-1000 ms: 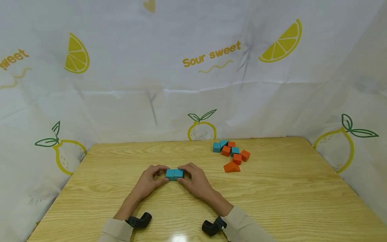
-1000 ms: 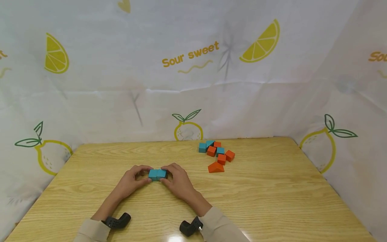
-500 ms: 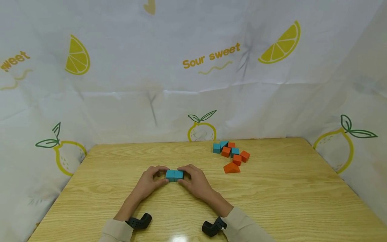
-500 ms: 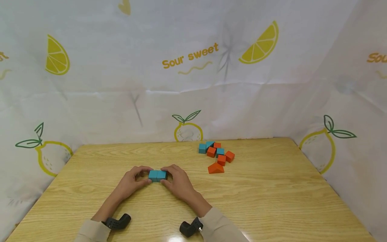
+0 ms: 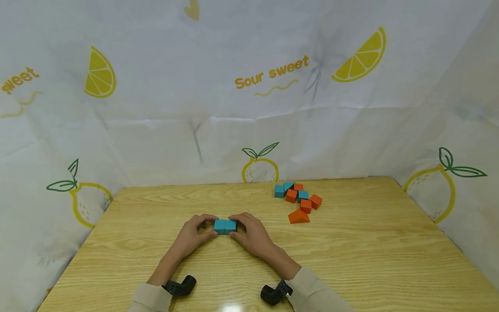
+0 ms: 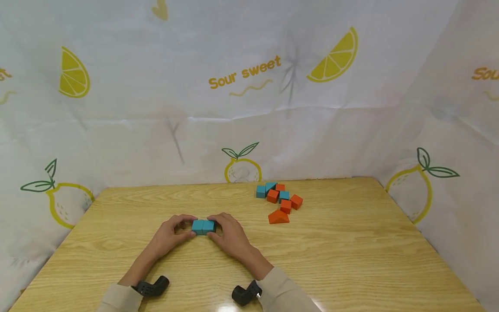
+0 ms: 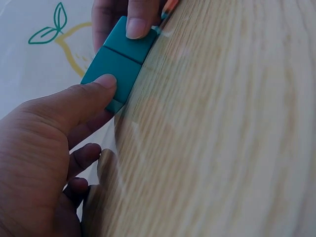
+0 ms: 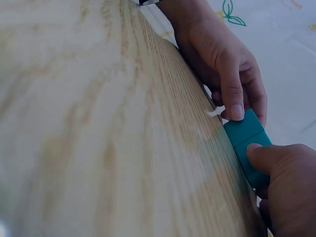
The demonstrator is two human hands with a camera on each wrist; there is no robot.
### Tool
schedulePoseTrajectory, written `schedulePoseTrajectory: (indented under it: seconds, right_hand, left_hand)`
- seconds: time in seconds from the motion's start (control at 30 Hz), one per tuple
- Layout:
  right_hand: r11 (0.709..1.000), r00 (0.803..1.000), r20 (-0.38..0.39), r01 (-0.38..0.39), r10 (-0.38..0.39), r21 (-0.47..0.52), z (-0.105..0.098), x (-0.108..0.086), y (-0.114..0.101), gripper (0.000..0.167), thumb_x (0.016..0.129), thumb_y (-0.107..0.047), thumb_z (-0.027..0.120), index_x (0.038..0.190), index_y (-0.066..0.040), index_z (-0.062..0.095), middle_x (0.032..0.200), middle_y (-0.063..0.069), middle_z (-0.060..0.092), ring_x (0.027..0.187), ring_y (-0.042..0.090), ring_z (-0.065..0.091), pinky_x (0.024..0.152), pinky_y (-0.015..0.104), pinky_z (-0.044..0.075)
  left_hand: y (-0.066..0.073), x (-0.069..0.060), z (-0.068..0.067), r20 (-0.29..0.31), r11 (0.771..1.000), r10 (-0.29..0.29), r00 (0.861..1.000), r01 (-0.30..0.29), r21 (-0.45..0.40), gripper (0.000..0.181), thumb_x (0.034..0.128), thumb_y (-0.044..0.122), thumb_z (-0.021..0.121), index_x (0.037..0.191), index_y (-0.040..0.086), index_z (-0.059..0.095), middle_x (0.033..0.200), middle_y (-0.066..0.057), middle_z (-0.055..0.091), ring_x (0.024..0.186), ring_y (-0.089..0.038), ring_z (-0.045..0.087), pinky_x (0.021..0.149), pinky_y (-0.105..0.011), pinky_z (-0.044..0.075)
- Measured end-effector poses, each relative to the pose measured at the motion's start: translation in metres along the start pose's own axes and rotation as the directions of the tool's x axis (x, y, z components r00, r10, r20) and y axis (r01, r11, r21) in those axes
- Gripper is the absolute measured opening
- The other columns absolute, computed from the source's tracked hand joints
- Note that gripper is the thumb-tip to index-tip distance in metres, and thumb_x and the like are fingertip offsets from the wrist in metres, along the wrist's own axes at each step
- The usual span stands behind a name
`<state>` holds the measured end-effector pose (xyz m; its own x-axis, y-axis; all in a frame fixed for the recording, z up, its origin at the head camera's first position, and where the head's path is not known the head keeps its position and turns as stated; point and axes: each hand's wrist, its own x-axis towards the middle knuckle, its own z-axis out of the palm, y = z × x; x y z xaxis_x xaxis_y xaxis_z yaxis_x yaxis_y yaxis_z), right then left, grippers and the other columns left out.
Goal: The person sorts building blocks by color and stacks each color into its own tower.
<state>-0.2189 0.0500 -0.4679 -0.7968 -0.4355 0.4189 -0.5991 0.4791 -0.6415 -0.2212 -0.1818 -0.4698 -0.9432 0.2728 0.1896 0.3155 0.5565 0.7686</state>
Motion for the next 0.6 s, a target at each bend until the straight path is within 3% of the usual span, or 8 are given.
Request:
schedulePoseTrajectory:
  seconds: [0.3, 0.6]
  right_hand:
    - [0.999, 0.999, -0.042, 0.022, -0.023, -0.025, -0.002, -0.002, -0.001, 0.045, 0.092, -0.03, 0.066, 0.131, -0.009, 0.055, 0.119, 0.005, 0.057, 0.107, 0.02, 0.055, 0.088, 0.037, 0.046]
    - [0.998, 0.986, -0.156, 0.064, -0.059, 0.029, -0.02, 0.005, -0.003, 0.035, 0.095, -0.02, 0.062, 0.128, -0.01, 0.057, 0.113, 0.01, 0.059, 0.094, 0.021, 0.054, 0.072, 0.035, 0.049]
  left_hand:
    - [0.001, 0.0, 0.0, -0.003, 0.999, 0.03, 1.0, -0.03, -0.017, 0.04, 0.0821, 0.025, 0.077, 0.12, 0.024, 0.065, 0.096, 0.002, 0.055, 0.089, -0.016, 0.051, 0.079, -0.04, 0.044]
    - [0.001, 0.0, -0.001, -0.007, 0.999, 0.029, 1.0, -0.029, -0.022, 0.04, 0.082, 0.023, 0.078, 0.12, 0.022, 0.066, 0.096, 0.002, 0.055, 0.089, -0.017, 0.051, 0.08, -0.041, 0.043]
